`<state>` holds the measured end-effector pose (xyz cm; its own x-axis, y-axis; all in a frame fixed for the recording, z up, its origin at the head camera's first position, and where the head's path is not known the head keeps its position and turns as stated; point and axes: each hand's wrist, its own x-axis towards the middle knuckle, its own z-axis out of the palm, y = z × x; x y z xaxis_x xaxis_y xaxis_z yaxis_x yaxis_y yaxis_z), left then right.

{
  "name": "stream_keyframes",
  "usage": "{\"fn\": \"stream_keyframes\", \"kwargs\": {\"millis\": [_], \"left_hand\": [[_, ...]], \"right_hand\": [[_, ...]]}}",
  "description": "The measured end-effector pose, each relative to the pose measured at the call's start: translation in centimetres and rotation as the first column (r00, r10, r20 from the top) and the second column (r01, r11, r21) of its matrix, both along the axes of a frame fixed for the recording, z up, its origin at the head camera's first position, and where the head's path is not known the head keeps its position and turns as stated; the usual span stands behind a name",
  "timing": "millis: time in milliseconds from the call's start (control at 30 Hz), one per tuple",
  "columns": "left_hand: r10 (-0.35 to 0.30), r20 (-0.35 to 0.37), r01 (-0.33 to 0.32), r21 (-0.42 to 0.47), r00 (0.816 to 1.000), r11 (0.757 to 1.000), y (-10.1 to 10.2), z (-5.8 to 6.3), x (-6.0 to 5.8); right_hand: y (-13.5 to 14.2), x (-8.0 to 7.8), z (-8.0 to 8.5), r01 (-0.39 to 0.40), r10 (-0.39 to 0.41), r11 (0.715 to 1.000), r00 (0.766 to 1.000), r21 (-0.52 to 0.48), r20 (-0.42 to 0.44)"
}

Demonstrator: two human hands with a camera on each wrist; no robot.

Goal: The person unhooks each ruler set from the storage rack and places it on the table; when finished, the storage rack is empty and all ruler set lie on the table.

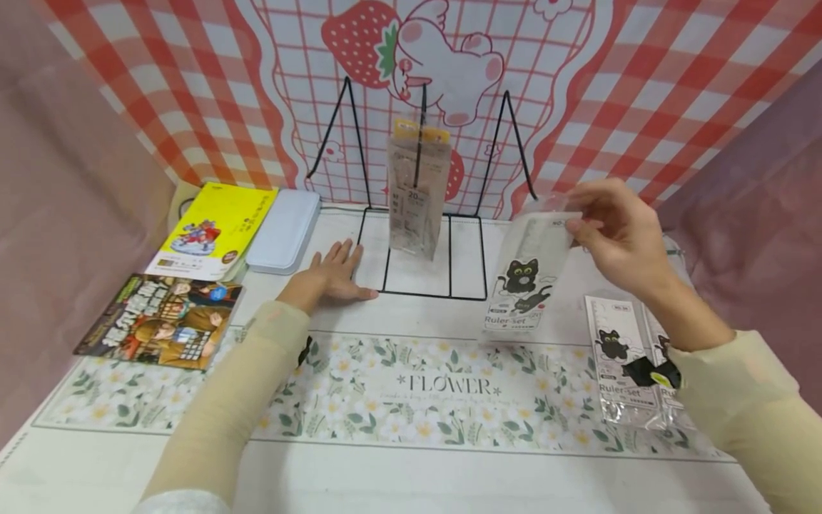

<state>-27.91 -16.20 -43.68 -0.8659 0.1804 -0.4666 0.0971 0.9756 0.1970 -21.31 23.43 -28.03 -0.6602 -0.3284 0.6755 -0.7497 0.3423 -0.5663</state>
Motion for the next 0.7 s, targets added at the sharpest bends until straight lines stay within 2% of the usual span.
{"fn": "stream_keyframes", "kwargs": {"millis": [100, 167, 233, 300, 367, 433, 500, 633, 700], "left_hand": [[0.001, -0.004, -0.001, -0.001, 1.000, 1.000, -0.1, 0.0, 0.0], [0.001, -0.004, -0.001, 0.003, 1.000, 1.000, -0.1, 0.0, 0.0], [0.002, -0.004, -0.002, 0.004, 1.000, 1.000, -0.1, 0.0, 0.1], [0.006, -0.004, -0.006, 0.003, 1.000, 1.000, -0.1, 0.1, 0.2], [0.010, -0.005, -0.010, 0.000, 1.000, 1.000, -0.1, 0.1, 0.3], [0.012, -0.006, -0.012, 0.000, 1.000, 1.000, -0.1, 0.2, 0.3], [0.009, -0.007, -0.009, 0.002, 1.000, 1.000, -0.1, 0.2, 0.3], [0.006, -0.004, -0.006, 0.002, 1.000, 1.000, 0.0, 0.3, 0.2], [0.005, -0.003, -0.005, 0.001, 1.000, 1.000, 0.0, 0.3, 0.2]], "right_hand": [[0.9, -0.2, -0.1, -0.009, 0.010, 1.000, 0.999, -0.010, 0.053], [1.7, -0.3, -0.4, -0.018, 0.020, 1.000, 0.991, -0.015, 0.129], [2.5, -0.5, -0.8, 0.003, -0.008, 1.000, 0.976, 0.023, 0.215], [3.5, -0.7, -1.5, 0.020, -0.042, 0.997, 0.946, 0.073, 0.322], [4.5, -1.1, -2.5, 0.040, -0.103, 0.986, 0.908, 0.162, 0.405], [5.4, -1.6, -3.6, 0.045, -0.150, 0.973, 0.871, 0.226, 0.469], [6.4, -2.0, -4.8, 0.039, -0.178, 0.961, 0.843, 0.273, 0.508], [7.8, -2.8, -6.7, 0.041, -0.224, 0.943, 0.809, 0.329, 0.543], [8.3, -3.3, -7.6, 0.033, -0.222, 0.943, 0.803, 0.331, 0.553]]}}
